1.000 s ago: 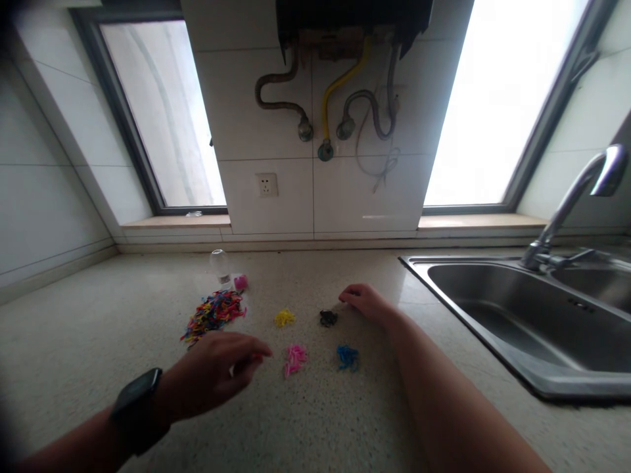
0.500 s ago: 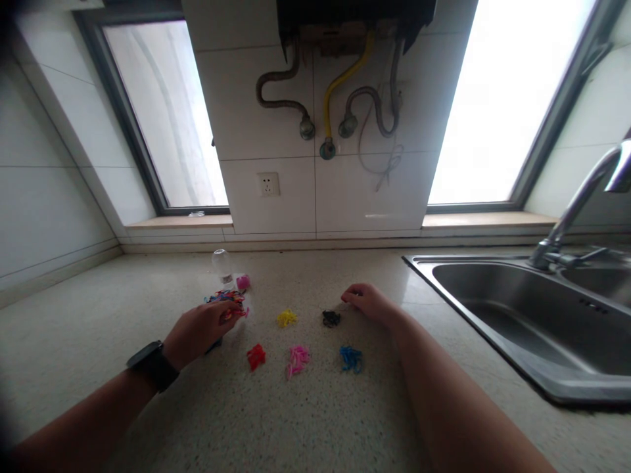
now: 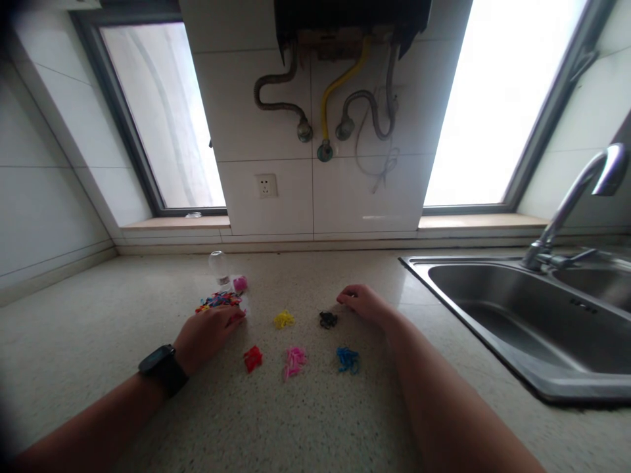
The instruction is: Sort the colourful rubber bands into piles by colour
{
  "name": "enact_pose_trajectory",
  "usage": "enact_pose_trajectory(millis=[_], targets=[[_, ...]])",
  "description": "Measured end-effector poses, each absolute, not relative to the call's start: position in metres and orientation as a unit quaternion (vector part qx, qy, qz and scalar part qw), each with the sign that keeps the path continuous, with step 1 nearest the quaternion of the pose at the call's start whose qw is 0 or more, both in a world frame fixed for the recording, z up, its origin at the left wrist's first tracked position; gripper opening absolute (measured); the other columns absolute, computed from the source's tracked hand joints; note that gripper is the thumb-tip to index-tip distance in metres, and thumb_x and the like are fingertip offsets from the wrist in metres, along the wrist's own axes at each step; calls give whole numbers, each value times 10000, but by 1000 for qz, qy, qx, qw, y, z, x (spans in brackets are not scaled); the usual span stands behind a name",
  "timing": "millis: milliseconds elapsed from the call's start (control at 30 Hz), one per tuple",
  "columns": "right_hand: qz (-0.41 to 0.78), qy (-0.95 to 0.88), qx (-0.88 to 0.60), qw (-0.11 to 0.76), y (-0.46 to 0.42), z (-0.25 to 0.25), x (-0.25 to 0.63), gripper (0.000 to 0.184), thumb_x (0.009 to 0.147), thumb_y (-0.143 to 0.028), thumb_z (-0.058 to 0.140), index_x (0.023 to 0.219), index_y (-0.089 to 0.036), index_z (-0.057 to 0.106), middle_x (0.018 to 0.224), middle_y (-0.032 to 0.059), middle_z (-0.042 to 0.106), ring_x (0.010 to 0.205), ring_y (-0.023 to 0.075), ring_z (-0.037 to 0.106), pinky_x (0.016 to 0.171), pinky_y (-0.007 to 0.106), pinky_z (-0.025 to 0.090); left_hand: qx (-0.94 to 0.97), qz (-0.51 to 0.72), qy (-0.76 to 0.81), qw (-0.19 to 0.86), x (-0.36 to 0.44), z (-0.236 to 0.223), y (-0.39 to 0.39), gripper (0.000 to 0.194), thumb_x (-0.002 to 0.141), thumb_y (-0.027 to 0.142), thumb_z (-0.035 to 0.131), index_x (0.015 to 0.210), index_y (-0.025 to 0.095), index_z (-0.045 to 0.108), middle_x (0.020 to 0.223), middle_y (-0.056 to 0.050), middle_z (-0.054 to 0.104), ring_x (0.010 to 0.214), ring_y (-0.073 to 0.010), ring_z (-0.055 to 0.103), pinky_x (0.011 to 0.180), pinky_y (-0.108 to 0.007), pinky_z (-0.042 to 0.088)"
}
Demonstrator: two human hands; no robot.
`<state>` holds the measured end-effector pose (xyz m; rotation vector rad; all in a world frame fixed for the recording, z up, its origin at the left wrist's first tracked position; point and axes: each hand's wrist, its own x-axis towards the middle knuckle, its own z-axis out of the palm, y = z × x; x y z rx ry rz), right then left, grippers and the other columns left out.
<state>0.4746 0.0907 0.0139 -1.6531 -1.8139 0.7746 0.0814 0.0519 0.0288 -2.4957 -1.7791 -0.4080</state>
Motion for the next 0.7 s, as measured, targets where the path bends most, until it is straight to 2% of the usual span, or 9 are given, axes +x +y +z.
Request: enact_pose_trajectory(millis=[267, 433, 567, 700], targets=[[274, -691, -608, 280, 93, 12, 476, 355, 827, -462, 580, 908, -149, 726, 671, 30, 614, 600, 133, 505, 567, 253, 369, -799, -122, -586, 52, 76, 26, 56, 303, 985, 383, 398, 1013, 284, 683, 1032, -32, 734, 904, -244, 698, 677, -332, 476], [272, -689, -611, 278, 94, 11, 476, 361, 819, -476, 589, 900, -154, 729, 656, 27, 611, 581, 131, 495, 551, 250, 353, -790, -115, -599, 60, 76, 27, 56, 285, 976, 381, 415, 1036, 268, 669, 1040, -47, 730, 893, -239, 690, 695, -327, 473], [269, -690, -611, 279, 93, 12, 475, 360, 821, -475, 590, 901, -153, 728, 666, 30, 619, 589, 132, 502, 557, 251, 355, -790, -141, -593, 69, 76, 29, 54, 289, 973, 391, 434, 1094, 257, 659, 1081, -61, 722, 907, -232, 690, 714, -317, 468], [265, -693, -609, 281, 94, 13, 476, 353, 820, -468, 594, 893, -152, 732, 671, 35, 626, 602, 137, 512, 562, 253, 361, -799, -195, -567, 46, 84, 38, 44, 274, 976, 385, 443, 1050, 246, 667, 1023, -47, 727, 886, -211, 683, 714, -300, 454]])
